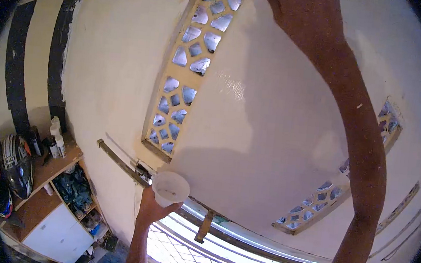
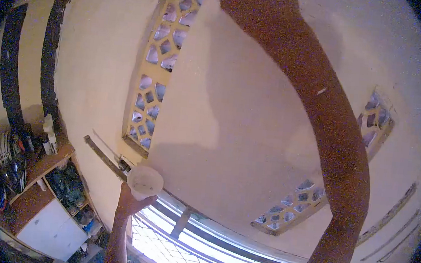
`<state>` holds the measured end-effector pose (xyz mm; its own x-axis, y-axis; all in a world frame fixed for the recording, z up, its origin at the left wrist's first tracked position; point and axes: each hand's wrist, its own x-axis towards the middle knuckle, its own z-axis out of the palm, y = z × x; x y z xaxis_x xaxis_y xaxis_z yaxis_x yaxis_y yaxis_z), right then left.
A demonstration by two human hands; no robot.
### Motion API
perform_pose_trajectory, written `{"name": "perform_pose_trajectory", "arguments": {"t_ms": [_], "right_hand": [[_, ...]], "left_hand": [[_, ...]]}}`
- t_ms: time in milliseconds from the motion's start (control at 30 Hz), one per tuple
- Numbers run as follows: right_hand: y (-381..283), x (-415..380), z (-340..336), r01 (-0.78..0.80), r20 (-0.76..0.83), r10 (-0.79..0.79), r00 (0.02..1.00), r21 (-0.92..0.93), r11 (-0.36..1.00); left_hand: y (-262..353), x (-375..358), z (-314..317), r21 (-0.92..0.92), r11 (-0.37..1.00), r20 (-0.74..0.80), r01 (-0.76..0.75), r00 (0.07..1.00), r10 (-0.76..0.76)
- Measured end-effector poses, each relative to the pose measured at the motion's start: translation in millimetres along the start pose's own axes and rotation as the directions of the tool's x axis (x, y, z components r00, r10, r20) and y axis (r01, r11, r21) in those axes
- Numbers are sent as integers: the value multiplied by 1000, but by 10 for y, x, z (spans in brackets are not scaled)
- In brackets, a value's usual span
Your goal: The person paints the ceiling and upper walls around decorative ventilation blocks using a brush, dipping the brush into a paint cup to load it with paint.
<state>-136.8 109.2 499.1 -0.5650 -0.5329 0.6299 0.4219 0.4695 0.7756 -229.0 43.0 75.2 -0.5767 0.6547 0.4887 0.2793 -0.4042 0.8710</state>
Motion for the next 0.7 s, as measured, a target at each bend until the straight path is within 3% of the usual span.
{"name": "perform_pose_trajectory", "arguments": {"t_ms": [33, 67, 133, 200, 233, 267, 300, 367, 400, 467, 600, 633, 700], "right_hand": [[24, 11, -36, 132, -45, -140, 989, -152, 980], [40, -26, -38, 132, -47, -141, 989, -149, 980], [7, -171, -7, 198, -67, -187, 980, 227, 954], [-208, -450, 14, 408, -207, -367, 907, 213, 888], [-415, -553, 15, 246, -117, -219, 969, 562, 790], [-574, -600, 48, 39, 25, -103, 994, 820, 571], [-583, -600, 120, 41, 21, -99, 995, 813, 581], [-534, -569, 255, -184, 466, -132, 875, 572, 799], [-456, -506, 255, -192, 467, -122, 876, 569, 800], [-226, -307, 177, -207, 546, -44, 836, 389, 898], [342, -98, 237, 1, 134, -28, 991, 198, 980], [248, 54, -123, 293, 96, -280, 955, -158, 943], [260, -122, -116, 343, 85, -335, 939, -116, 932]], "left_hand": [[-74, -5, 3, 11, 1000, -19, -19, 1000, 19], [-93, -10, 5, 12, 1000, -23, -18, 1000, 18], [-102, -9, -1, 7, 1000, 9, -9, 1000, 9], [29, -26, 13, 29, 999, -32, -45, 998, 46], [72, -25, 29, 52, 996, -67, -71, 995, 74], [58, -16, 39, 52, 995, -62, -83, 994, 86], [30, -15, 41, 33, 995, -65, -92, 993, 94], [18, -7, 30, 50, 990, -61, -131, 989, 134], [38, 2, 24, 55, 990, -53, -134, 989, 136], [59, -12, 41, -9, 993, -91, -118, 989, 117], [105, 1, 21, 33, 997, -62, -67, 996, 69], [86, -48, 20, 61, 998, -56, -33, 998, 36], [15, -9, 21, 98, 994, -50, -57, 997, 62]]}}
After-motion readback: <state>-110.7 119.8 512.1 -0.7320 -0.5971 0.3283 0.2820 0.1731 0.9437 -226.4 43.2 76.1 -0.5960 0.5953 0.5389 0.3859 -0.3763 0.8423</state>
